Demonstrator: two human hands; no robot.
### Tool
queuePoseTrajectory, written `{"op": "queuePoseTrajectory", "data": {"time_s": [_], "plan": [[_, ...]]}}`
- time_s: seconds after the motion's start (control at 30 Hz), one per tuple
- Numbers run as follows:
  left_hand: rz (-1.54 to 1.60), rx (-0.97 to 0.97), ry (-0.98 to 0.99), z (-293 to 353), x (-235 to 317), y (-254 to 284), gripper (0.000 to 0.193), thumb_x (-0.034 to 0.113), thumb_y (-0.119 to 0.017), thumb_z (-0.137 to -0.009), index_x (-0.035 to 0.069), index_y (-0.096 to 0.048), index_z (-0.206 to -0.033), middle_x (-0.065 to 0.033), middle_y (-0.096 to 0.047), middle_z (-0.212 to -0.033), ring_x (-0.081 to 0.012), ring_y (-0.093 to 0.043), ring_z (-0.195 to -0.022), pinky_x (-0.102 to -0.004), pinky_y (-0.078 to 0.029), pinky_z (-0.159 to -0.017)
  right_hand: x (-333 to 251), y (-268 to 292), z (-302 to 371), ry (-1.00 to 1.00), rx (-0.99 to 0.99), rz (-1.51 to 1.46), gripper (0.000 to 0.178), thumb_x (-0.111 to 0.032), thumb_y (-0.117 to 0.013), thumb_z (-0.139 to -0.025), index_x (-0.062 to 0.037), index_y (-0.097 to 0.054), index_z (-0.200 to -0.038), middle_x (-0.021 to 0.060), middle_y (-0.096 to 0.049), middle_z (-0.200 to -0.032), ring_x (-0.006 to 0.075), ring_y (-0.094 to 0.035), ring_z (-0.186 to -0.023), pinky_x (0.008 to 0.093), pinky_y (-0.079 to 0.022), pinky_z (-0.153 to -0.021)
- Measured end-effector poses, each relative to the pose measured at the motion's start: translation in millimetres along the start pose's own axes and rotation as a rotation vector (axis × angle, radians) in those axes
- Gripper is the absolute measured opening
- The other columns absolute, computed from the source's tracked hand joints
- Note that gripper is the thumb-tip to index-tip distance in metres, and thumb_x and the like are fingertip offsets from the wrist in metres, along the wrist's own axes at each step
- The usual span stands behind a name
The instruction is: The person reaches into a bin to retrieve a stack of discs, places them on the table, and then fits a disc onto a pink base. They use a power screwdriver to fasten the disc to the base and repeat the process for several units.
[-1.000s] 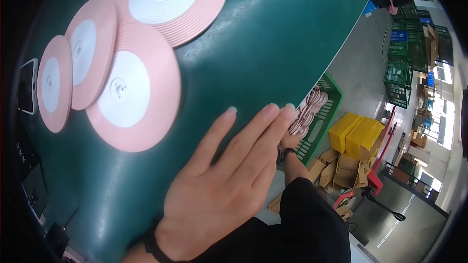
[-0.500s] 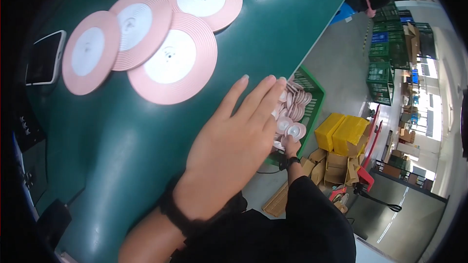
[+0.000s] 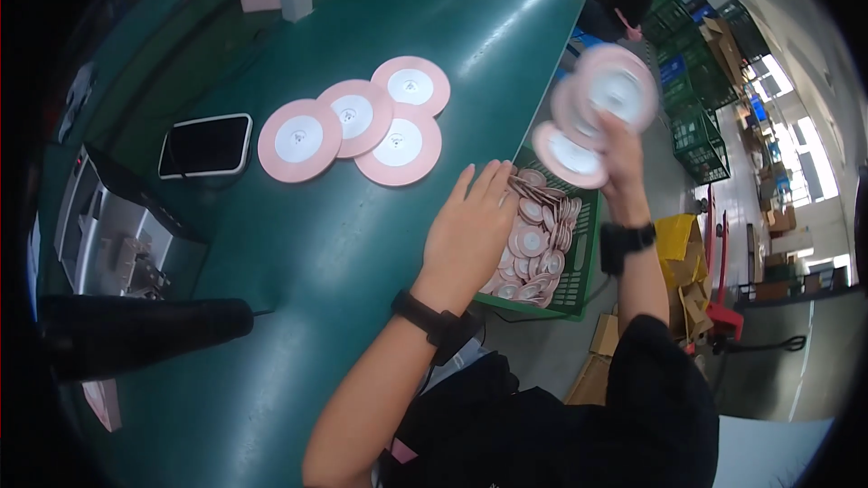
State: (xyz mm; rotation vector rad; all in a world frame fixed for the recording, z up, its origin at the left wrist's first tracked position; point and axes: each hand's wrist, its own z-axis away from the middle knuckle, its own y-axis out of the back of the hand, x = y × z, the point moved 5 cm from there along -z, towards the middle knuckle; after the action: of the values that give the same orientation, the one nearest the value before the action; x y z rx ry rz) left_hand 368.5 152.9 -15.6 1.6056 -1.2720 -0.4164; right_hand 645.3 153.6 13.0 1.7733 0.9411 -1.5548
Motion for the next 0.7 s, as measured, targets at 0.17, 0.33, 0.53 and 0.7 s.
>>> {"op": "queuePoseTrajectory", "data": {"time_s": [0.17,0.33,0.53,0.7], "plan": [[0.042,-0.018,0.015,5,-1,2,0.045,0.003,-0.065,-0.084,0.004,-0.066,-0.128,-0.0174,-0.053,-0.154,-0.0297,-0.044,-0.148,-0.0466,-0.032,-0.125,7,-137,-27,-0.238,-0.309,-0.103,0.033,-0.012,-0.070,-0.096,0.0069,-0.065,-0.124,0.0146,-0.074,-0.113,0.0246,-0.076,-0.095,0.0393,-0.063,-0.083],[0.056,-0.057,0.023,1,1,5,0.035,0.005,-0.063,-0.087,0.002,-0.068,-0.121,-0.0173,-0.054,-0.153,-0.0294,-0.045,-0.148,-0.0454,-0.031,-0.125,22,-190,-33,-0.257,-0.349,-0.062,0.042,-0.017,-0.074,-0.094,0.0084,-0.064,-0.126,0.0160,-0.074,-0.113,0.0259,-0.075,-0.098,0.0380,-0.062,-0.085],[0.144,-0.095,0.078,-2,-4,14,0.040,-0.001,-0.064,-0.083,0.002,-0.067,-0.123,-0.0151,-0.054,-0.153,-0.0298,-0.045,-0.147,-0.0455,-0.033,-0.124,14,-166,-40,0.183,-0.332,0.484,0.057,-0.027,-0.073,-0.099,0.0083,-0.056,-0.140,0.0173,-0.065,-0.137,0.0223,-0.067,-0.118,0.0340,-0.054,-0.099],[0.177,-0.134,0.145,-8,-8,10,0.044,-0.004,-0.068,-0.078,0.002,-0.068,-0.121,-0.0132,-0.053,-0.154,-0.0285,-0.046,-0.148,-0.0461,-0.034,-0.124,48,-14,-51,0.390,0.204,0.361,0.042,-0.023,-0.073,-0.099,0.0035,-0.063,-0.130,0.0133,-0.068,-0.126,0.0200,-0.065,-0.115,0.0335,-0.051,-0.102]]}}
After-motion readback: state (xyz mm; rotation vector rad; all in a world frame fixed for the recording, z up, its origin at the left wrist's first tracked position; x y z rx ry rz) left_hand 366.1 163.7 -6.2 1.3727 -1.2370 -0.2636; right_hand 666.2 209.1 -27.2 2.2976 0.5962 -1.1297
